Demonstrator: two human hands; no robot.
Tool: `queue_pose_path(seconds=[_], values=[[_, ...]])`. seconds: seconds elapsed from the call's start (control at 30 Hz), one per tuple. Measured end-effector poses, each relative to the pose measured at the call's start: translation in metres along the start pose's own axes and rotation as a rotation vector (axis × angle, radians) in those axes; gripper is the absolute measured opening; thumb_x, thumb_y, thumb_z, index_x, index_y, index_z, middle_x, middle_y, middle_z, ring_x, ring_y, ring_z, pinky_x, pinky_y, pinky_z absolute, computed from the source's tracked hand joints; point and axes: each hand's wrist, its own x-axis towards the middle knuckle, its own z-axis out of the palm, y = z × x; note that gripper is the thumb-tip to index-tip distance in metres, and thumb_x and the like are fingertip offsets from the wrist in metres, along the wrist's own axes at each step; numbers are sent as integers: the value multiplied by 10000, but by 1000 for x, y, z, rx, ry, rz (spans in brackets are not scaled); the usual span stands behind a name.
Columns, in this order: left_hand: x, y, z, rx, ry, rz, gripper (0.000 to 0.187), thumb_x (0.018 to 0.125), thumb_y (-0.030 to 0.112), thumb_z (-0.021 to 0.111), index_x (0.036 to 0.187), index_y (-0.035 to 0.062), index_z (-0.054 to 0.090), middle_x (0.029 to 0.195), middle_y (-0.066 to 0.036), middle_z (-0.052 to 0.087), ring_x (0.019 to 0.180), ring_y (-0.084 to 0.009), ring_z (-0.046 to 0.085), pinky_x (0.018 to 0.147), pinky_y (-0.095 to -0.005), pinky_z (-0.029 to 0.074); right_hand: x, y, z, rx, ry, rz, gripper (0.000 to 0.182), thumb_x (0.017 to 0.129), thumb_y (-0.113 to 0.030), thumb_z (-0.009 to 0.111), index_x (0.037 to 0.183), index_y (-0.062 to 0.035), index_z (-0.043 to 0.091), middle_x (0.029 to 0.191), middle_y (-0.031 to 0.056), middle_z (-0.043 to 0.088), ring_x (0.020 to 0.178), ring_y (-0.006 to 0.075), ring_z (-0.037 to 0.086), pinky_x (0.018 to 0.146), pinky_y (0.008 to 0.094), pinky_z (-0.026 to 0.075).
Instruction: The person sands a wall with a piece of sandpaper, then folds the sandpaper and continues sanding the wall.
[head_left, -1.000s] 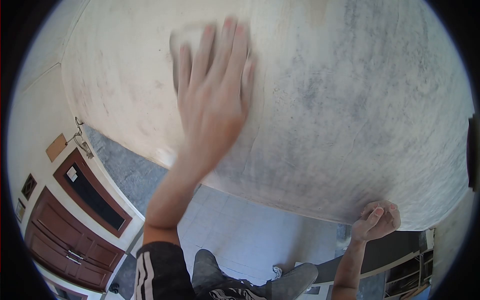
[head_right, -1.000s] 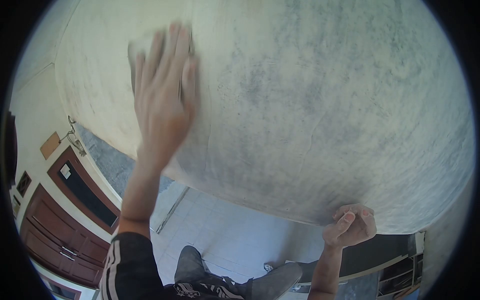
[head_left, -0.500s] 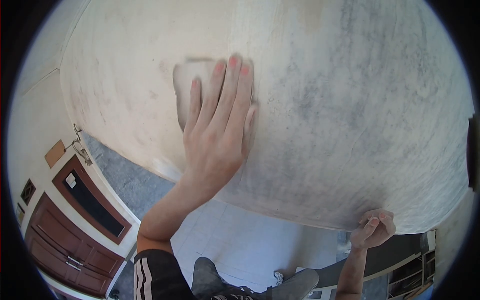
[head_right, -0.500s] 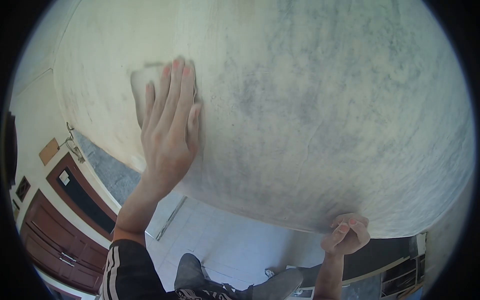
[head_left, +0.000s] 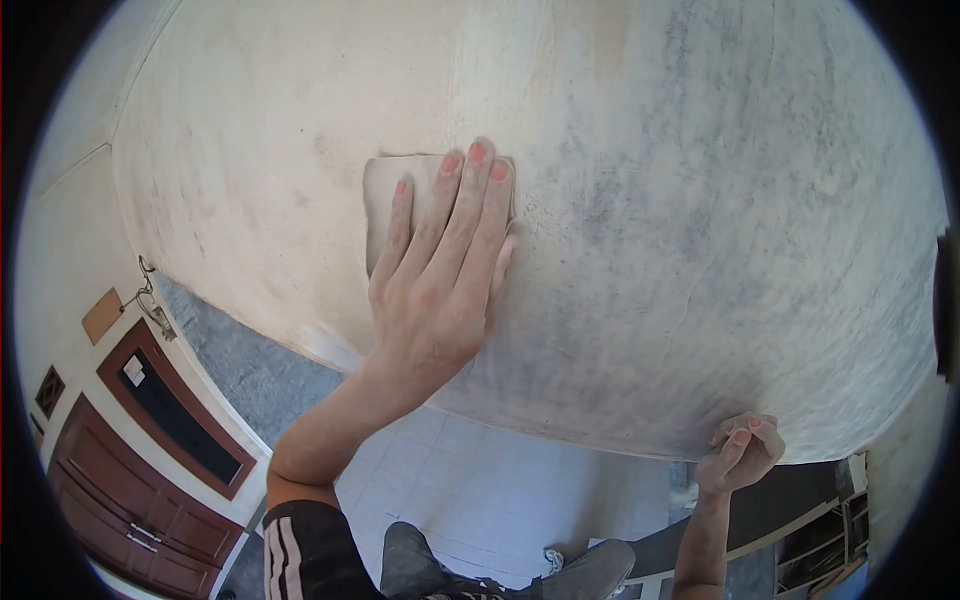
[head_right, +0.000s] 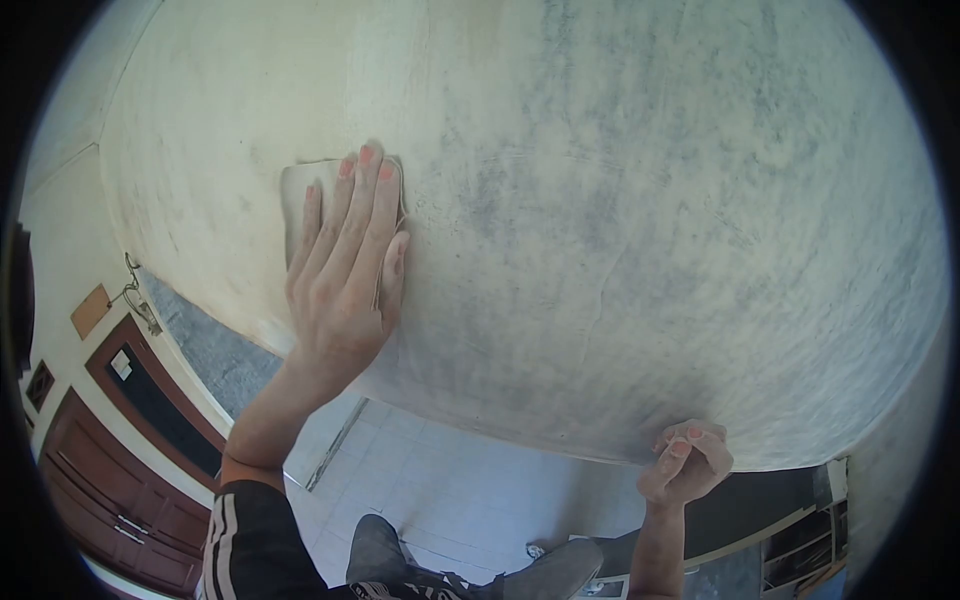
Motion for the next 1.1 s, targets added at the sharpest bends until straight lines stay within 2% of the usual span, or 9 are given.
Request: queue_pose_path(seconds=[0.1, 0.2, 0.4, 0.6, 0.7, 0.8, 0.9, 1.0, 1.1], values=[[48, -19, 9, 25, 140, 86, 400, 959, 203, 565, 1297, -8, 599, 1317, -163, 618, 1247, -303, 572, 1059, -481, 420, 1, -4, 9, -14, 35, 14, 196, 1016, -179, 485, 1160, -53, 442, 791, 87, 509, 542, 92, 434, 397, 209, 378], [77, -20, 21, 30, 255, 57, 414, 958, 199, 572, 1317, -9, 582, 1327, -159, 612, 1254, -295, 567, 1051, -488, 425, 1, -4, 12, -8, 65, 21, 196, 1016, -183, 485, 1153, -50, 441, 794, 96, 507, 540, 92, 434, 400, 205, 381], [-9, 7, -3, -127, -70, -125, 398, 980, 152, 546, 1360, 33, 566, 1414, -157, 541, 1339, -329, 489, 1116, -496, 348, 1, -2, 1, 11, 50, 36, 186, 1009, -164, 484, 1145, -45, 439, 759, 85, 503, 553, 93, 434, 408, 204, 386], [74, -16, 7, -88, 106, -54, 412, 998, 189, 514, 1371, 18, 551, 1427, -163, 527, 1386, -325, 431, 1147, -510, 293, -1, -7, 17, -34, 115, 35, 192, 1011, -184, 490, 1130, -43, 438, 733, 68, 498, 574, 96, 437, 412, 197, 383], [50, -15, 8, -14, 97, -72, 408, 1004, 211, 508, 1376, 50, 557, 1435, -149, 521, 1390, -335, 420, 1149, -508, 290, -2, -9, 19, -23, 173, 77, 184, 1010, -186, 491, 1113, -42, 441, 729, 63, 498, 580, 99, 441, 416, 194, 381], [-14, 0, -5, -6, -105, -161, 395, 1010, 245, 512, 1378, 115, 571, 1436, -116, 526, 1374, -355, 433, 1137, -507, 307, -4, -6, 14, 7, 175, 86, 183, 1010, -183, 491, 1108, -36, 443, 716, 55, 492, 589, 102, 442, 419, 193, 380], [3, -7, -5, 14, -35, -85, 408, 953, 217, 591, 1330, 58, 593, 1374, -120, 578, 1301, -344, 508, 1059, -521, 372, -5, -3, 14, -30, 136, 43, 187, 1011, -182, 489, 1115, -34, 444, 711, 50, 489, 598, 102, 444, 421, 193, 380], [58, -23, 7, -30, 96, -22, 404, 1027, 194, 452, 1394, 48, 540, 1454, -140, 507, 1399, -365, 401, 1146, -519, 284, -5, -6, 17, -36, 142, 49, 183, 1011, -180, 488, 1117, -37, 444, 715, 51, 493, 606, 102, 447, 423, 194, 383], [52, -18, 11, -19, 108, -57, 414, 1033, 197, 432, 1402, 35, 525, 1462, -137, 500, 1413, -355, 382, 1159, -527, 253, -7, -6, 18, -20, 178, 71, 174, 1005, -170, 492, 1113, -42, 445, 716, 53, 497, 610, 104, 451, 425, 197, 387]])
